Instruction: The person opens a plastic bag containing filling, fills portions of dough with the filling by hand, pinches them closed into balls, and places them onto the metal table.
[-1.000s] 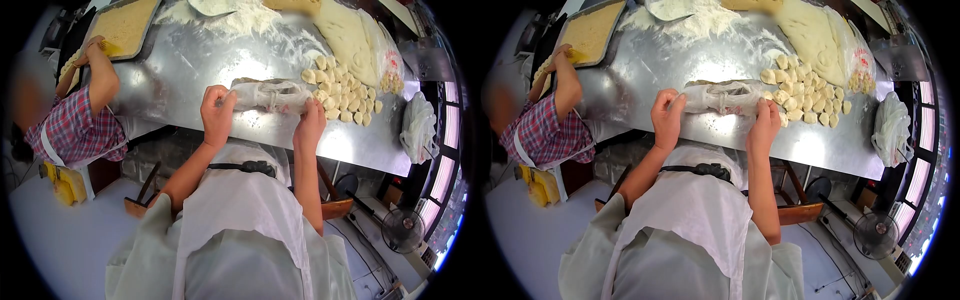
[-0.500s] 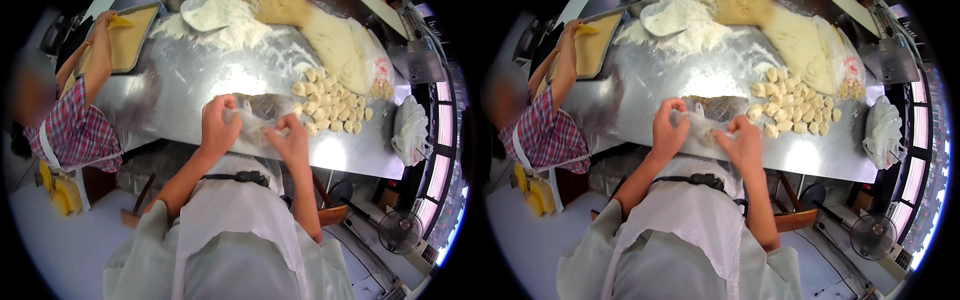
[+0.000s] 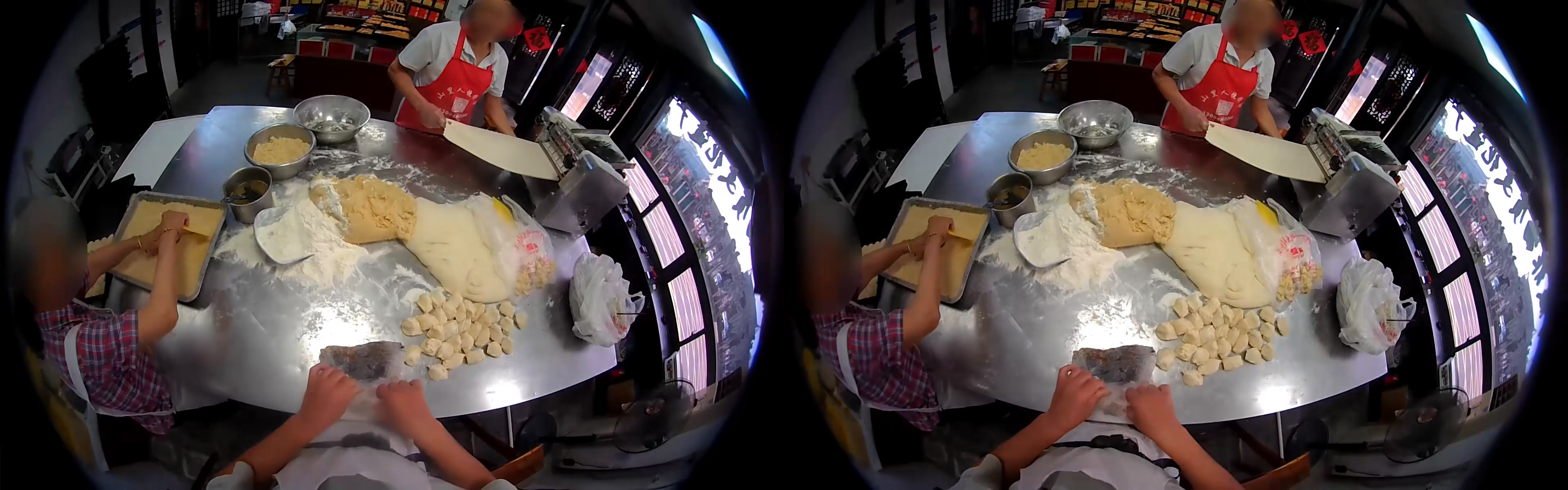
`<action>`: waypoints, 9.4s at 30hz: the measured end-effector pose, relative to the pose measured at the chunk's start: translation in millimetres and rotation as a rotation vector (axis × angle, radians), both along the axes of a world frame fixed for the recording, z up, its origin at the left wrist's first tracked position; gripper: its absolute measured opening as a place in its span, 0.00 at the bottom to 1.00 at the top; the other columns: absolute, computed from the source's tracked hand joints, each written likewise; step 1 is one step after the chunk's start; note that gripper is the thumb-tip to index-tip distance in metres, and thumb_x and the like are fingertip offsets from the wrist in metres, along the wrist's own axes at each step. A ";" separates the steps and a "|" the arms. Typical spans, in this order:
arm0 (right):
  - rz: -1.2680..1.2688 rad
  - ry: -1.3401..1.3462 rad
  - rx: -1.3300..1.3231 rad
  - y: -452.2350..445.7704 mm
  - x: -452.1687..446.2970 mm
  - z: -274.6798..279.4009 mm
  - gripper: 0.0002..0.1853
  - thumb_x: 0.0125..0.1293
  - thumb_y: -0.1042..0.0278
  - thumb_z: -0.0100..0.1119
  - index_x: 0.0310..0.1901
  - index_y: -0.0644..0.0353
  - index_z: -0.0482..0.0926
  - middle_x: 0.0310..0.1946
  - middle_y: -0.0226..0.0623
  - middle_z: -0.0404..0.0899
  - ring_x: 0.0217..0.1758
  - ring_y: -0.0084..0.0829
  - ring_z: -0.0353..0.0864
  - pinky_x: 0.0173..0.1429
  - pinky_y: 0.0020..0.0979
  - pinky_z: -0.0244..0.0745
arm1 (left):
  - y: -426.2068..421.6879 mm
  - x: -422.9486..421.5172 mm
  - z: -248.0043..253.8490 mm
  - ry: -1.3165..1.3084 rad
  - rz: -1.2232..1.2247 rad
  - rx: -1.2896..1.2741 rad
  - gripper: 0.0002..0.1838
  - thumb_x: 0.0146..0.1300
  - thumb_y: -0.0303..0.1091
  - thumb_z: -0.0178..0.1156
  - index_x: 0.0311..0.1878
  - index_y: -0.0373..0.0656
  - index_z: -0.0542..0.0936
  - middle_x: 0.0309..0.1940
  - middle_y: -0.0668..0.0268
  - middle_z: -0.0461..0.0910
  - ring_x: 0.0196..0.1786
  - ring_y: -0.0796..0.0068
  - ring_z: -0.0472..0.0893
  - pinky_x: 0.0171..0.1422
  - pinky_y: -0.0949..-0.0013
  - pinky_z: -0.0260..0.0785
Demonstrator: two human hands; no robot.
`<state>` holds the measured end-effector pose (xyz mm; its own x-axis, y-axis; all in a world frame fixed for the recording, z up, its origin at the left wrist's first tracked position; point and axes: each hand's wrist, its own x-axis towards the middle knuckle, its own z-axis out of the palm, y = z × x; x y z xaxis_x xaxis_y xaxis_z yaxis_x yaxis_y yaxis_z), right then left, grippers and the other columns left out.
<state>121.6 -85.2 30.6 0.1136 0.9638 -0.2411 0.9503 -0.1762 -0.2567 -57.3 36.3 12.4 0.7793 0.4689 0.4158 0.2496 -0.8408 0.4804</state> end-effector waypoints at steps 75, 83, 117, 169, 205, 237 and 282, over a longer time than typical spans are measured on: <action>-0.009 -0.193 0.193 42.8 -14.3 -31.0 0.45 0.54 0.72 0.74 0.75 0.54 0.66 0.75 0.38 0.67 0.79 0.43 0.64 0.79 0.59 0.58 | 7.7 27.2 -35.3 0.256 0.289 -0.067 0.28 0.57 0.26 0.66 0.64 0.42 0.77 0.53 0.67 0.80 0.56 0.60 0.75 0.57 0.53 0.64; -0.084 -0.069 0.128 55.2 21.5 -53.0 0.60 0.43 0.65 0.83 0.80 0.53 0.59 0.77 0.39 0.64 0.81 0.45 0.61 0.81 0.59 0.56 | 30.4 22.2 -66.9 0.496 0.437 0.049 0.45 0.51 0.29 0.75 0.74 0.39 0.67 0.73 0.56 0.67 0.79 0.46 0.62 0.80 0.44 0.56; -0.409 0.344 0.676 74.4 30.5 -92.3 0.33 0.59 0.80 0.67 0.69 0.64 0.72 0.69 0.53 0.72 0.73 0.54 0.70 0.77 0.46 0.63 | 96.1 40.4 -102.7 -0.338 0.471 -0.845 0.36 0.62 0.15 0.60 0.76 0.37 0.69 0.75 0.53 0.71 0.69 0.65 0.78 0.67 0.70 0.73; -1.066 1.019 0.899 -112.8 -18.5 -33.7 0.10 0.80 0.71 0.56 0.53 0.69 0.80 0.45 0.41 0.86 0.44 0.25 0.83 0.52 0.27 0.78 | -140.9 97.8 -122.5 0.014 -0.733 -0.413 0.40 0.60 0.53 0.70 0.68 0.37 0.71 0.66 0.47 0.72 0.71 0.47 0.71 0.76 0.51 0.65; -1.274 1.265 0.784 -158.7 22.9 -37.6 0.10 0.78 0.70 0.60 0.55 0.65 0.81 0.44 0.37 0.86 0.41 0.23 0.83 0.48 0.23 0.78 | -87.3 57.1 -41.4 0.199 -0.180 -1.025 0.16 0.72 0.30 0.64 0.60 0.38 0.84 0.49 0.62 0.88 0.52 0.75 0.85 0.57 0.68 0.78; -1.019 1.487 0.290 71.5 33.3 -63.4 0.24 0.66 0.60 0.70 0.57 0.68 0.79 0.43 0.34 0.83 0.44 0.23 0.79 0.48 0.29 0.75 | 91.5 14.7 -58.9 -0.535 0.495 -1.500 0.26 0.72 0.28 0.66 0.70 0.39 0.73 0.61 0.63 0.80 0.62 0.70 0.79 0.67 0.63 0.72; -0.729 0.407 0.624 -236.8 532.9 -23.3 0.18 0.68 0.80 0.62 0.59 0.64 0.78 0.58 0.43 0.80 0.48 0.35 0.82 0.51 0.34 0.77 | -198.1 624.5 -45.4 -0.099 0.406 -1.032 0.45 0.62 0.38 0.71 0.75 0.26 0.60 0.65 0.39 0.71 0.66 0.39 0.75 0.68 0.53 0.72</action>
